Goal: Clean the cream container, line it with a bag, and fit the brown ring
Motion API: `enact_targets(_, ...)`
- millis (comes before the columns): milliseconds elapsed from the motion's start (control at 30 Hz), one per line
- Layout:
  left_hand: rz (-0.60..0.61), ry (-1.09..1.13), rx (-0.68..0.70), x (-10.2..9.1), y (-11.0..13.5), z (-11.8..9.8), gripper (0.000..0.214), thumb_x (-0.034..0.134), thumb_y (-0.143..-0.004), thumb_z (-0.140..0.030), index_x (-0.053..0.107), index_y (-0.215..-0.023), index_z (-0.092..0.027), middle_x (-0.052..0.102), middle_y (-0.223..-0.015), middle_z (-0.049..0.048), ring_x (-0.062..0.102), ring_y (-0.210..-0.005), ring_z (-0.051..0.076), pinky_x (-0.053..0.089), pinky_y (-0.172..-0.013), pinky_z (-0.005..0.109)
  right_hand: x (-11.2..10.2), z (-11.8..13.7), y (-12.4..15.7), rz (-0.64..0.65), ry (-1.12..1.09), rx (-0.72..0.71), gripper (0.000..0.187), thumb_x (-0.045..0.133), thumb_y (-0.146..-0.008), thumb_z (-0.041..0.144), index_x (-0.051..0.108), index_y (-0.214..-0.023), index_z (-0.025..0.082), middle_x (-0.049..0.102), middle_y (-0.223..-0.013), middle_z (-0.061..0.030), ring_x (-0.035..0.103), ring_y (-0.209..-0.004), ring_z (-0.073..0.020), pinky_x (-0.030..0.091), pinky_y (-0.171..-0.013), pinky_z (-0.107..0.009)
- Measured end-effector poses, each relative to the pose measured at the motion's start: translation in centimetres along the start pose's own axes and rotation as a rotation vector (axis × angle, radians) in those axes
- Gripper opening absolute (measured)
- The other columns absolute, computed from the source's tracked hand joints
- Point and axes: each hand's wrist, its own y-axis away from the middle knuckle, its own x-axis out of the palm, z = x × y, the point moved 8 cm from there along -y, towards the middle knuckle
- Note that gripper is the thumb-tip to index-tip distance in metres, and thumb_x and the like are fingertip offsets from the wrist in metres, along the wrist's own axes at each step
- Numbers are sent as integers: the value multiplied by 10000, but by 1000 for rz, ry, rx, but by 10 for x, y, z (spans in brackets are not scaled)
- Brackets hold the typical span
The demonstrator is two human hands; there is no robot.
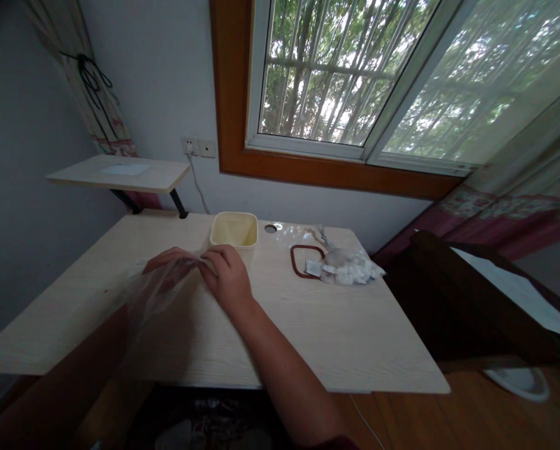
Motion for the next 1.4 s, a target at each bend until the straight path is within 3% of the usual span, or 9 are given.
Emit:
enact_targets(133,14,-345,250,2,3,-15,162,717,-795,-271,788,-931,-219,734,-936,50,645,-870,234,488,-814,354,2,5,-1,35,-51,25,175,638,-966,258,692,-1125,211,689,-1063,-98,670,-988,-197,583,-876,-339)
enact_targets(200,-10,-426,309,2,4,-16,149,714,-812,-290,784,-928,-229,735,-916,62,649,-842,235,495,-787,352,4,7,-1,50,-61,50,153,615,-972,228,702,-1097,212,708,-1042,-89,682,-960,-188,584,-865,-322)
enact_targets(367,-70,-477,332,7,5,-20,78,748,-807,-304,763,-853,-244,719,-865,61,622,-837,233,483,-839,352,5,9,-1,60,-34,85,138,594,-948,172,712,-1009,208,725,-972,-74,688,-891,-175,577,-827,-297)
enact_targets(500,-47,-510,336,11,6,-25,110,764,-789,-314,760,-865,-233,706,-854,64,619,-820,230,491,-802,342,4,7,1,32,-12,75,122,600,-903,140,695,-958,194,707,-917,-69,671,-846,-179,562,-790,-295)
enact_targets(733,-26,-642,373,8,7,-23,149,617,-875,-303,731,-939,-231,717,-903,55,648,-816,182,528,-753,294,0,1,4,-4,-25,64,109,606,-898,141,674,-963,196,686,-909,-59,654,-830,-177,556,-785,-303)
enact_targets(900,-44,-561,235,5,2,-16,187,638,-858,-384,716,-898,-219,713,-892,51,646,-816,187,524,-740,296,0,5,7,2,11,-13,133,585,-932,156,677,-1013,208,697,-953,-76,664,-882,-188,566,-799,-314)
enact_targets(1067,-101,-294,-70,4,-3,3,276,596,-889,-474,668,-904,-208,685,-851,39,623,-771,174,491,-667,280,7,13,11,51,111,-126,157,556,-965,176,679,-1059,197,713,-994,-97,661,-911,-204,566,-795,-328)
enact_targets(1200,-41,-120,-236,9,-5,17,346,657,-817,-536,623,-802,-192,636,-744,23,585,-677,157,471,-618,279,12,17,16,105,202,-242,156,563,-980,196,683,-1080,188,724,-1011,-104,657,-881,-212,550,-743,-327)
enact_targets(1400,64,-202,-343,10,-3,25,334,704,-790,-500,615,-815,-180,626,-697,-8,574,-622,132,446,-587,253,16,14,22,189,185,-266,153,541,-1018,218,682,-1073,195,728,-966,-78,653,-833,-188,528,-714,-302)
